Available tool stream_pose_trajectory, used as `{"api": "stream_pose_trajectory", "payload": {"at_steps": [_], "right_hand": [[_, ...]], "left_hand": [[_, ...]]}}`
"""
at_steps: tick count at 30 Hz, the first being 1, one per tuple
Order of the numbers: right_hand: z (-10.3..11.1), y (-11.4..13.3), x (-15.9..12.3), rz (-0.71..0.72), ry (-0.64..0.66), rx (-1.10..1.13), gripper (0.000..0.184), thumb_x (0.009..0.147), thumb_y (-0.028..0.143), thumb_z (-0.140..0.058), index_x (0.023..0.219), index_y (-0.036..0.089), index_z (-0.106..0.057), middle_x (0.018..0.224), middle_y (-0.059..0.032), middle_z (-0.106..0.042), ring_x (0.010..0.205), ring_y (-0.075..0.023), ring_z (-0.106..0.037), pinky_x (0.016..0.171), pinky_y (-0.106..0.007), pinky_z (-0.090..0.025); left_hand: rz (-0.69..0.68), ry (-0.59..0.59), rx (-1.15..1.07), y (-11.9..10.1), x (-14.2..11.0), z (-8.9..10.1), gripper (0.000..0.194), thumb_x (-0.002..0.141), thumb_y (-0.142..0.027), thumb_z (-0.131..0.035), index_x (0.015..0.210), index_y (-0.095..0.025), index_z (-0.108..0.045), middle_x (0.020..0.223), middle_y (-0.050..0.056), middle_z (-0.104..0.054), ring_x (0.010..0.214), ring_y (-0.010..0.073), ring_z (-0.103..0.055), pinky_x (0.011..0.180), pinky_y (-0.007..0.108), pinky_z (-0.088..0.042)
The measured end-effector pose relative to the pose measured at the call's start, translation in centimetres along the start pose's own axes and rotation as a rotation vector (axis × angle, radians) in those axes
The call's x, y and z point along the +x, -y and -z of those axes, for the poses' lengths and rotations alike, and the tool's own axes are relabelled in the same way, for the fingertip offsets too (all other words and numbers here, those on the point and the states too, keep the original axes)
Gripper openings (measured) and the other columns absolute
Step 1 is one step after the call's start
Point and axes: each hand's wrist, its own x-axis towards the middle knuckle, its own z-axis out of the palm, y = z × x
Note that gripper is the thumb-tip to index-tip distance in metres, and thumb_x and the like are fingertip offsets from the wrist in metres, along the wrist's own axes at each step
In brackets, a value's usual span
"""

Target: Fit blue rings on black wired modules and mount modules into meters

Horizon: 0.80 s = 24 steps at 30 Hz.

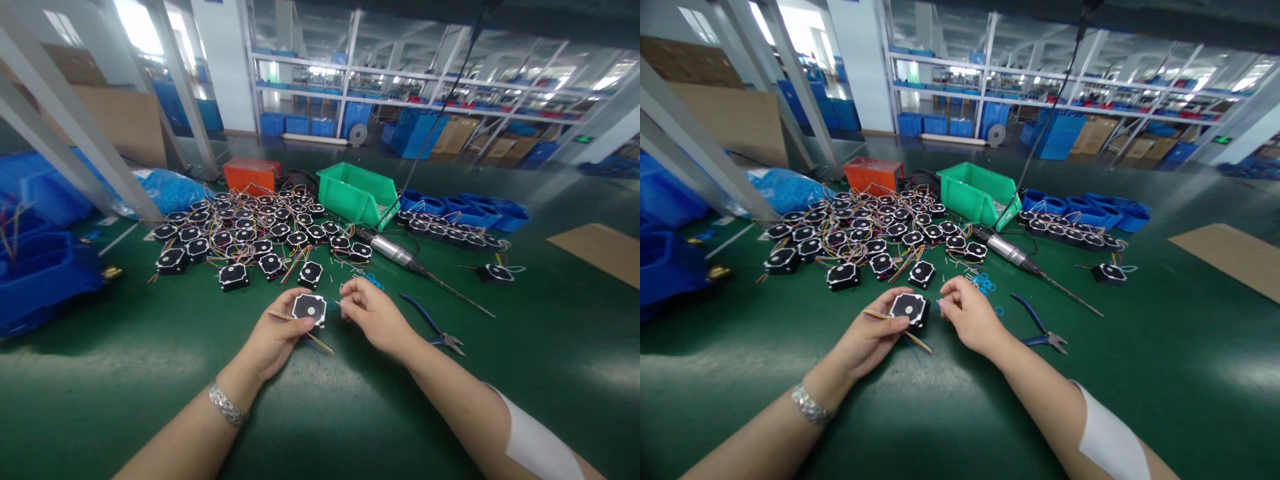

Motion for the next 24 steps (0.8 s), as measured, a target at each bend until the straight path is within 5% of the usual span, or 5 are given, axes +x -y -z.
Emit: {"api": "stream_pose_trajectory", "payload": {"at_steps": [4, 15, 21, 24], "right_hand": [[-0.5, 0.8, -0.2, -0.054, 0.066, 0.347, 0.017, 0.075, 0.021, -0.040, 0.090, 0.013, -0.036, 0.056, 0.0043, -0.045, 0.052, -0.0048, -0.043, 0.052, -0.016, -0.036], [-0.7, 0.6, -0.3, -0.095, 0.010, 0.220, 0.016, 0.072, 0.016, -0.043, 0.087, 0.014, -0.039, 0.052, 0.0065, -0.043, 0.050, -0.0040, -0.041, 0.050, -0.015, -0.033], [-1.1, 0.0, 0.2, -0.105, 0.043, 0.419, 0.024, 0.070, 0.029, -0.048, 0.085, 0.013, -0.039, 0.053, 0.0052, -0.045, 0.048, -0.0051, -0.043, 0.048, -0.016, -0.036], [-0.3, -0.8, 1.0, -0.105, -0.077, 0.403, 0.025, 0.072, 0.033, -0.048, 0.083, 0.012, -0.041, 0.056, 0.0036, -0.047, 0.049, -0.0052, -0.044, 0.048, -0.017, -0.037]], "left_hand": [[0.030, 0.035, 0.019, 0.2, -0.1, 0.0, 0.047, 0.049, -0.005, -0.071, 0.092, -0.016, -0.057, 0.078, 0.000, -0.061, 0.070, 0.0097, -0.054, 0.068, 0.020, -0.039], [0.039, 0.054, 0.070, 0.6, 0.0, -0.2, 0.048, 0.048, -0.004, -0.071, 0.092, -0.016, -0.058, 0.076, 0.000, -0.061, 0.069, 0.0098, -0.054, 0.068, 0.021, -0.040], [0.036, 0.040, 0.053, 0.7, 0.0, -0.2, 0.048, 0.048, -0.003, -0.070, 0.092, -0.016, -0.058, 0.077, 0.001, -0.062, 0.071, 0.0098, -0.055, 0.069, 0.021, -0.041], [0.013, -0.014, 0.039, 0.6, 0.1, 0.0, 0.049, 0.049, -0.003, -0.070, 0.095, -0.017, -0.058, 0.078, 0.000, -0.062, 0.070, 0.0090, -0.055, 0.068, 0.019, -0.041]]}}
